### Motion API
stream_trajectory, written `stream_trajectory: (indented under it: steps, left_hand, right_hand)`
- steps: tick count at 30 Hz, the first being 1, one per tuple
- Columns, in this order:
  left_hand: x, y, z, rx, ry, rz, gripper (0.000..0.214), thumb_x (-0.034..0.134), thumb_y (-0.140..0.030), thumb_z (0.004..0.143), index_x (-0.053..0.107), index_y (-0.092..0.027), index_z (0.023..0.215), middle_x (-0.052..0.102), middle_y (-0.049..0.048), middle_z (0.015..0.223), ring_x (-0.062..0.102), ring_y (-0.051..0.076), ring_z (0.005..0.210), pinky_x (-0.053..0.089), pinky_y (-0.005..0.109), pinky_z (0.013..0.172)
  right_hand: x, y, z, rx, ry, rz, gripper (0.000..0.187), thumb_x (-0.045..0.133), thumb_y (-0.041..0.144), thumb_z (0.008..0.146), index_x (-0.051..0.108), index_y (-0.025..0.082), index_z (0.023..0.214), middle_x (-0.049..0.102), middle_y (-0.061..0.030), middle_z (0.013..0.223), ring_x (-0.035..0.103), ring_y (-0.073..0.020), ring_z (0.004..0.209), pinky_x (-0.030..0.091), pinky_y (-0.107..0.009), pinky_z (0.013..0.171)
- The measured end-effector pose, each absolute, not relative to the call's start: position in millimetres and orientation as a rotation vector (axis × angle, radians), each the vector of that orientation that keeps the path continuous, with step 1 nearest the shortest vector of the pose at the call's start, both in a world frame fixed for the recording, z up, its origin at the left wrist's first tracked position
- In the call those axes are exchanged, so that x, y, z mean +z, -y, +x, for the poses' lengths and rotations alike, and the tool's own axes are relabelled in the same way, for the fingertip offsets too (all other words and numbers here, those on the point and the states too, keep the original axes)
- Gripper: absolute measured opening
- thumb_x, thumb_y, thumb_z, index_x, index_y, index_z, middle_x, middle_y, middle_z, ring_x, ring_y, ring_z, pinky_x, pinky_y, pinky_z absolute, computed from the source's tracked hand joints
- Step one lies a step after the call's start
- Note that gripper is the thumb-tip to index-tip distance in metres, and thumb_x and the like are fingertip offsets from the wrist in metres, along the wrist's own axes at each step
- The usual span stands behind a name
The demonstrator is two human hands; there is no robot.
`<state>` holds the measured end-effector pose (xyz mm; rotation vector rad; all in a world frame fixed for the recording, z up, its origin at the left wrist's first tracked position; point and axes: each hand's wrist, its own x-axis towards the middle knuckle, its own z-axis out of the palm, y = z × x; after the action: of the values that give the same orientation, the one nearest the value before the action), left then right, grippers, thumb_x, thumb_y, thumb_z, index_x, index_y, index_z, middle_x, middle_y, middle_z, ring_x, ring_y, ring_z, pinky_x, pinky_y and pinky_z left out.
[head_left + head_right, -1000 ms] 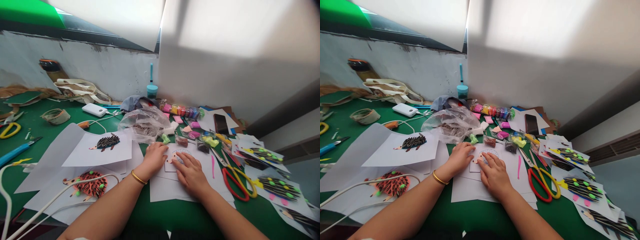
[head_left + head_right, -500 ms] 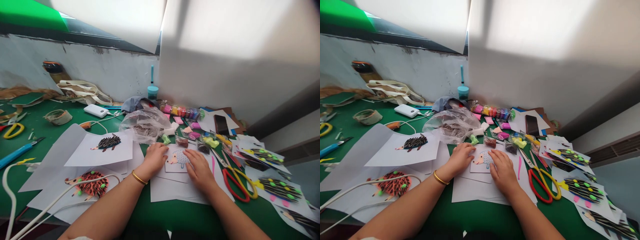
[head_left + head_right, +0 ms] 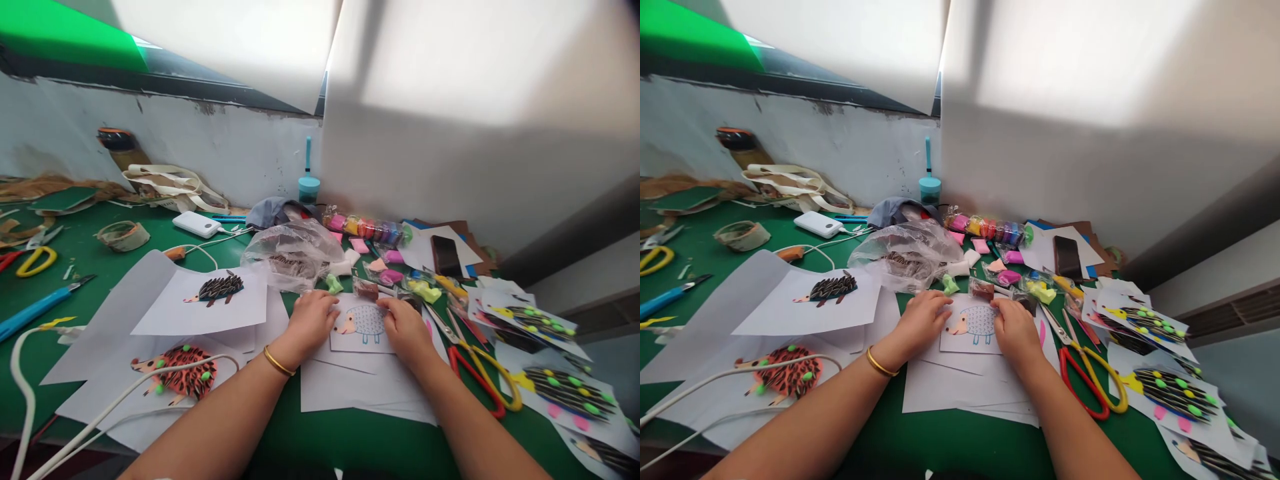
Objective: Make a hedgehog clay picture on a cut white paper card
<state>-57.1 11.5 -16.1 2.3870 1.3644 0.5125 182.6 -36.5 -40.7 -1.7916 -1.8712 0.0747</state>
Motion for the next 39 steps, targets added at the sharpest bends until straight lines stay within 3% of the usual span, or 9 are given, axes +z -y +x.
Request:
stream_trajectory:
  steps: [4, 10, 16, 26, 29, 34, 39]
  left_hand:
    - [-13, -6, -54, 0.533, -1.241, 2.458, 0.058, 0.075, -0.057, 0.071, 0.065, -0.027, 0.120, 0.062, 0.0055, 0.126, 0.050, 0.029, 0.122, 0.035, 0.046, 0.104]
    - [-19, -1, -52, 0.353, -1.072, 2.523, 0.097, 0.080, -0.061, 0.060, 0.043, -0.030, 0.144, 0.045, 0.0093, 0.151, 0.032, 0.035, 0.141, 0.025, 0.053, 0.112]
    - [-22, -1, -54, 0.311, -1.039, 2.537, 0.101, 0.081, -0.059, 0.060, 0.037, -0.030, 0.147, 0.042, 0.0101, 0.153, 0.033, 0.034, 0.142, 0.025, 0.054, 0.112]
    - [-15, -1, -57, 0.318, -1.008, 2.525, 0.103, 0.085, -0.057, 0.056, 0.041, -0.030, 0.144, 0.048, 0.0098, 0.148, 0.039, 0.035, 0.137, 0.029, 0.052, 0.109]
    - [-12, -3, -56, 0.416, -1.026, 2.488, 0.090, 0.083, -0.055, 0.061, 0.048, -0.028, 0.140, 0.054, 0.0085, 0.141, 0.045, 0.032, 0.131, 0.034, 0.049, 0.106]
    - [-9, -10, -55, 0.745, -1.237, 2.305, 0.027, 0.064, -0.033, 0.088, 0.066, -0.022, 0.113, 0.067, 0.0057, 0.115, 0.058, 0.023, 0.110, 0.043, 0.038, 0.097]
    - [-12, -15, -56, 0.880, -1.246, 2.190, 0.014, 0.061, -0.022, 0.088, 0.069, -0.021, 0.099, 0.069, 0.0033, 0.099, 0.061, 0.021, 0.096, 0.047, 0.037, 0.090]
  right_hand:
    - [-48, 38, 189, 0.041, 1.893, -1.763, 0.036, 0.043, 0.008, 0.078, 0.064, 0.019, 0.105, 0.070, -0.0089, 0.107, 0.060, -0.0261, 0.102, 0.047, -0.041, 0.091]
    - [-51, 36, 192, 0.043, 1.911, -1.769, 0.037, 0.043, 0.008, 0.079, 0.064, 0.019, 0.107, 0.071, -0.0080, 0.106, 0.060, -0.0248, 0.102, 0.046, -0.040, 0.091]
    - [-48, 38, 192, 0.071, 1.935, -1.793, 0.036, 0.042, 0.007, 0.080, 0.064, 0.020, 0.105, 0.071, -0.0072, 0.103, 0.060, -0.0246, 0.099, 0.045, -0.039, 0.090]
    - [-43, 38, 192, 0.044, 1.904, -1.779, 0.028, 0.042, 0.011, 0.084, 0.064, 0.019, 0.101, 0.070, -0.0082, 0.099, 0.060, -0.0257, 0.095, 0.046, -0.039, 0.086]
    - [-40, 35, 194, -0.047, 1.874, -1.742, 0.027, 0.046, 0.016, 0.086, 0.065, 0.018, 0.105, 0.070, -0.0096, 0.103, 0.060, -0.0269, 0.098, 0.046, -0.041, 0.089]
    - [-28, 19, 191, -0.197, 1.926, -1.749, 0.031, 0.051, 0.021, 0.089, 0.065, 0.017, 0.116, 0.068, -0.0114, 0.115, 0.057, -0.0285, 0.108, 0.043, -0.043, 0.095]
    - [-20, -3, 175, -0.306, 1.992, -1.879, 0.032, 0.062, 0.026, 0.087, 0.066, 0.018, 0.118, 0.061, -0.0137, 0.129, 0.052, -0.0343, 0.116, 0.042, -0.049, 0.094]
